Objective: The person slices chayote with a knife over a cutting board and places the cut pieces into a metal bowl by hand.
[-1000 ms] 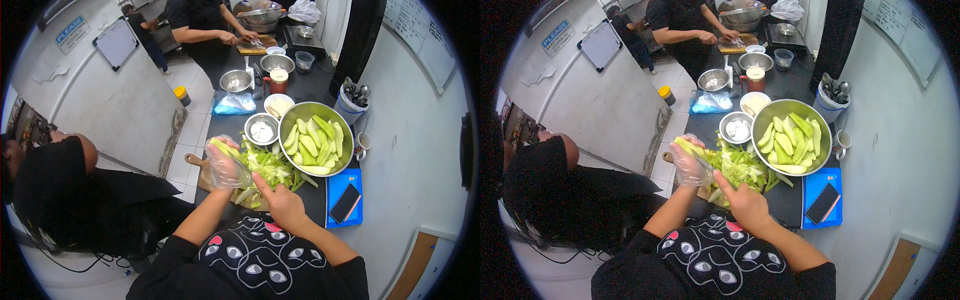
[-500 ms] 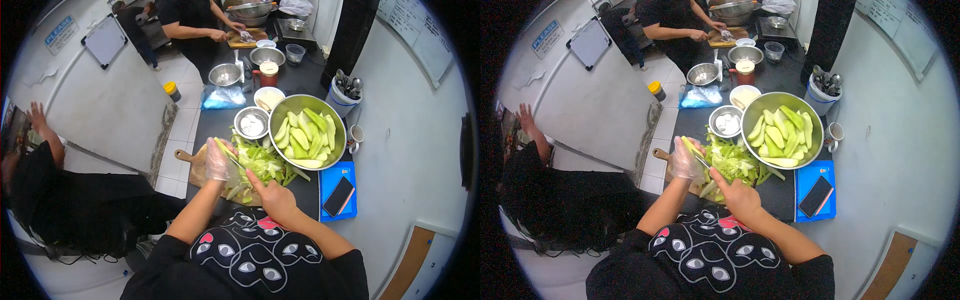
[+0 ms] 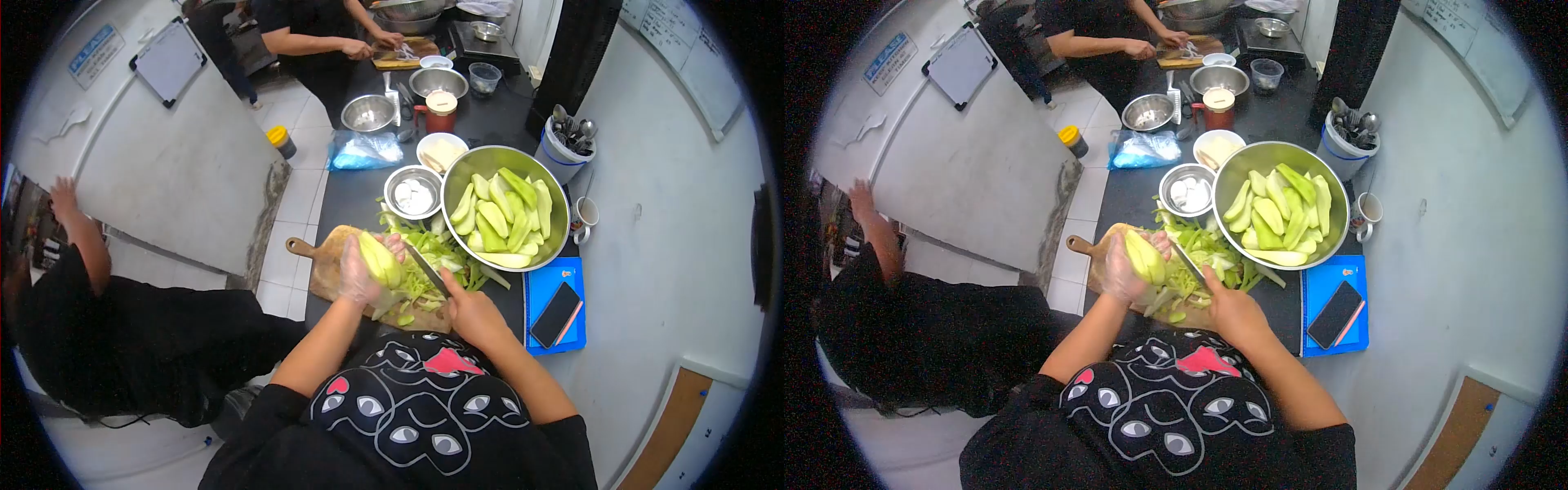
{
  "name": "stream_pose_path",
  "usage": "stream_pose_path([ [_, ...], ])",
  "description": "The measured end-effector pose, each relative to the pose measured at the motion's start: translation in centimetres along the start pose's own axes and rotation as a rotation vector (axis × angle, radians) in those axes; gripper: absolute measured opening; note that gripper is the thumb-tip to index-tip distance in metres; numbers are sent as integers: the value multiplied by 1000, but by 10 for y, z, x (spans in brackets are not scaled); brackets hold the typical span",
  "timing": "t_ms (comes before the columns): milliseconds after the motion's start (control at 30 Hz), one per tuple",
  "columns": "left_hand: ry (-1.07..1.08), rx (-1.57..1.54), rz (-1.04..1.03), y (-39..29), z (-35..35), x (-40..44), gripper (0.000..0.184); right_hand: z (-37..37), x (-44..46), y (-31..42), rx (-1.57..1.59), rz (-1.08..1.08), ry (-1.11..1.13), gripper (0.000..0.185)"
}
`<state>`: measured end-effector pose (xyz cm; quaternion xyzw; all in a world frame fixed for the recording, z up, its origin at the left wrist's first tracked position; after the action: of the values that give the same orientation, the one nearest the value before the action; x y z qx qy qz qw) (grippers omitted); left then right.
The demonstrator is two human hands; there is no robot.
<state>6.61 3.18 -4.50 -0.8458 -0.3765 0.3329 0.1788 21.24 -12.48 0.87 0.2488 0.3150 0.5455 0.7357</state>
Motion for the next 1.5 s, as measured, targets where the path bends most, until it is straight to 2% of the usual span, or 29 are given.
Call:
stream_pose_path([
  [100, -182, -147, 102, -2, 14, 6, 58, 3, -4, -4, 57, 8, -15, 53],
  [200, -158, -331, 156, -5, 17, 11, 63, 12, -12, 13, 298, 108, 6, 48],
  [300, -108, -500, 133, -8, -2, 3, 64, 7, -15, 17, 367, 272, -42, 47],
  [400, 75, -209, -13, -17, -25, -14, 60, 9, -16, 23, 246, 265, -66, 44],
  [500, 179, -131, -136, -30, -44, -21, 55, 14, -19, 31, 216, 291, -74, 44],
  [700, 369, -270, -254, -52, -68, -18, 54, 19, -27, 42, 301, 434, -29, 42],
  [800, 373, -229, -264, -58, -71, -21, 49, 29, -28, 48, 297, 466, -101, 43],
  [900, 275, -62, -404, -57, -78, -29, 46, 33, -28, 55, 251, 446, -228, 44],
  [1000, 367, -41, -544, -60, -87, -37, 40, 36, -29, 61, 145, 412, -273, 45],
  [1167, 251, -8, -668, -63, -88, -40, 33, 38, -31, 63, 86, 411, -352, 45],
  [1200, 234, -5, -693, -63, -88, -41, 32, 38, -30, 62, 158, 400, -357, 45],
  [1300, 220, -23, -706, -64, -88, -41, 29, 34, -25, 54, 344, 353, -379, 45],
  [1367, 295, -94, -690, -64, -84, -38, 27, 33, -24, 50, 429, 307, -395, 44],
  [1500, 310, -136, -647, -64, -83, -38, 22, 31, -23, 58, 327, 378, -344, 45],
])
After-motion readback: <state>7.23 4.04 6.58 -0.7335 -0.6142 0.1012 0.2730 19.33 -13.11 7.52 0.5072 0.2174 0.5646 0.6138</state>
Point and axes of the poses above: each hand's wrist, its own x-axis towards the middle knuckle, its own z-axis out of the back of the hand, y = z × x, the point moved 3 cm from there along x, towards the middle knuckle, and after that the axes turned 10 degrees about x, right-handed, at the moved point
